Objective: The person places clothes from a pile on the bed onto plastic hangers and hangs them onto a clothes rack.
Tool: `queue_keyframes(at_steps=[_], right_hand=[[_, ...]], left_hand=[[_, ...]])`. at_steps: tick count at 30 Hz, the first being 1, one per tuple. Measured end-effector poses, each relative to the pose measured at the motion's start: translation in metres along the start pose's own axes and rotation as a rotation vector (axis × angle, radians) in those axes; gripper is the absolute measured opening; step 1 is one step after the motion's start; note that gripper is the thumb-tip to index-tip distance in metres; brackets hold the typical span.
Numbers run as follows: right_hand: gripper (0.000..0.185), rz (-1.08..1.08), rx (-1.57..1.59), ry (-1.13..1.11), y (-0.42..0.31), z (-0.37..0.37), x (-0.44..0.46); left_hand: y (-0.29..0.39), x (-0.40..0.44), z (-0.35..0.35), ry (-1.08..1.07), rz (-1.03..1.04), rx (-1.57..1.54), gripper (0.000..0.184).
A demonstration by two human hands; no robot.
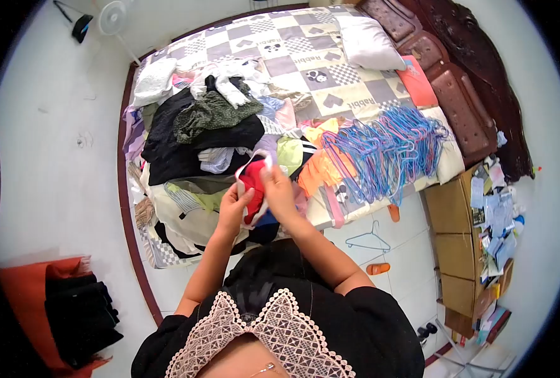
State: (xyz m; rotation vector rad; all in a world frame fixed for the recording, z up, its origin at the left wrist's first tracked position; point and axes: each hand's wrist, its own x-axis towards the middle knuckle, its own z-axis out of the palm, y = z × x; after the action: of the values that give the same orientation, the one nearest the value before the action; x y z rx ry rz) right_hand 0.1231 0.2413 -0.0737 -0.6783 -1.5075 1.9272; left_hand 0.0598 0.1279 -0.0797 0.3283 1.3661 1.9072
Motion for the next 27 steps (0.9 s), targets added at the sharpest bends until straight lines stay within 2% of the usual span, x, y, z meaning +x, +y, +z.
queue_keyframes(at_steps=[1, 3, 4, 5, 6, 7, 9, 10, 11, 12, 13, 15, 16, 17, 18, 19, 21, 22, 24, 26, 27], right_hand=[[0.031, 0.111, 0.172, 0.139, 0.003, -0.008, 0.007], [0.033, -0.017, 0.214, 0.32, -0.008, -0.024, 0.021], [0.032, -0.113, 0.123, 0.321, -0.017, -0.032, 0.023], [0.032, -0.113, 0.127, 0.333, -0.021, -0.035, 0.023], [0.032, -0.043, 0.045, 0.185, -0.024, -0.04, 0.021], [0.034, 0.026, -0.031, 0.035, -0.026, -0.044, 0.019], [0.034, 0.015, -0.187, -0.32, -0.031, -0.042, 0.01], [0.032, 0.031, -0.149, -0.44, -0.034, -0.036, 0.003], [0.031, 0.043, -0.11, -0.562, -0.04, -0.032, 0.002], [0.028, 0.088, -0.191, -0.772, -0.048, -0.04, 0.004], [0.027, 0.142, -0.172, -0.866, -0.048, -0.044, 0.009], [0.027, -0.01, -0.157, -0.645, -0.048, -0.063, 0.022], [0.028, 0.13, -0.077, -0.497, -0.051, -0.076, 0.03], [0.03, 0.072, 0.102, -0.409, -0.036, -0.088, 0.048], [0.03, 0.167, -0.054, -0.235, -0.025, -0.113, 0.065], [0.027, 0.174, 0.021, -0.166, -0.015, -0.137, 0.078], [0.023, 0.016, -0.248, -0.079, 0.053, -0.189, 0.11], [0.025, 0.016, -0.406, -0.071, 0.089, -0.22, 0.121], [0.027, 0.135, -0.652, -0.105, 0.141, -0.276, 0.138], [0.03, 0.333, -0.818, -0.013, 0.174, -0.324, 0.142], [0.03, 0.333, -0.812, -0.014, 0.188, -0.345, 0.147]], left_hand=[[-0.005, 0.003, -0.006, 0.001, -0.009, -0.053, 0.018], [-0.012, 0.007, -0.014, 0.161, -0.121, -0.145, 0.009], [-0.02, 0.013, -0.027, 0.229, -0.189, -0.078, 0.011], [-0.033, 0.018, -0.044, 0.298, -0.259, -0.01, 0.013], [-0.035, 0.02, -0.051, 0.267, -0.311, 0.266, 0.026], [-0.042, 0.02, -0.051, 0.261, -0.319, 0.273, 0.026], [-0.035, 0.021, -0.028, 0.222, 0.078, 1.041, 0.042], [-0.026, 0.022, -0.012, 0.181, 0.149, 1.0, 0.058], [-0.029, 0.029, -0.01, 0.164, 0.333, 0.961, 0.051], [-0.031, 0.034, -0.008, 0.08, 0.297, 0.864, 0.045], [-0.031, 0.042, -0.007, 0.001, 0.264, 0.771, 0.039], [-0.038, 0.057, -0.002, 0.023, 0.08, 0.564, 0.025], [-0.04, 0.061, -0.001, 0.095, -0.022, 0.413, 0.021], [-0.039, 0.065, 0.003, 0.166, -0.122, 0.262, 0.019], [-0.042, 0.07, -0.003, 0.115, -0.149, 0.117, 0.016], [-0.045, 0.066, 0.005, 0.114, -0.16, 0.113, 0.016], [-0.044, 0.064, 0.017, 0.096, -0.234, 0.137, 0.017], [-0.05, 0.063, 0.021, 0.081, -0.276, 0.147, 0.017], [-0.051, 0.061, 0.031, 0.036, -0.275, 0.267, 0.018], [-0.039, 0.056, 0.058, 0.018, -0.289, 0.367, 0.02], [-0.037, 0.057, 0.066, 0.012, -0.292, 0.424, 0.021]])
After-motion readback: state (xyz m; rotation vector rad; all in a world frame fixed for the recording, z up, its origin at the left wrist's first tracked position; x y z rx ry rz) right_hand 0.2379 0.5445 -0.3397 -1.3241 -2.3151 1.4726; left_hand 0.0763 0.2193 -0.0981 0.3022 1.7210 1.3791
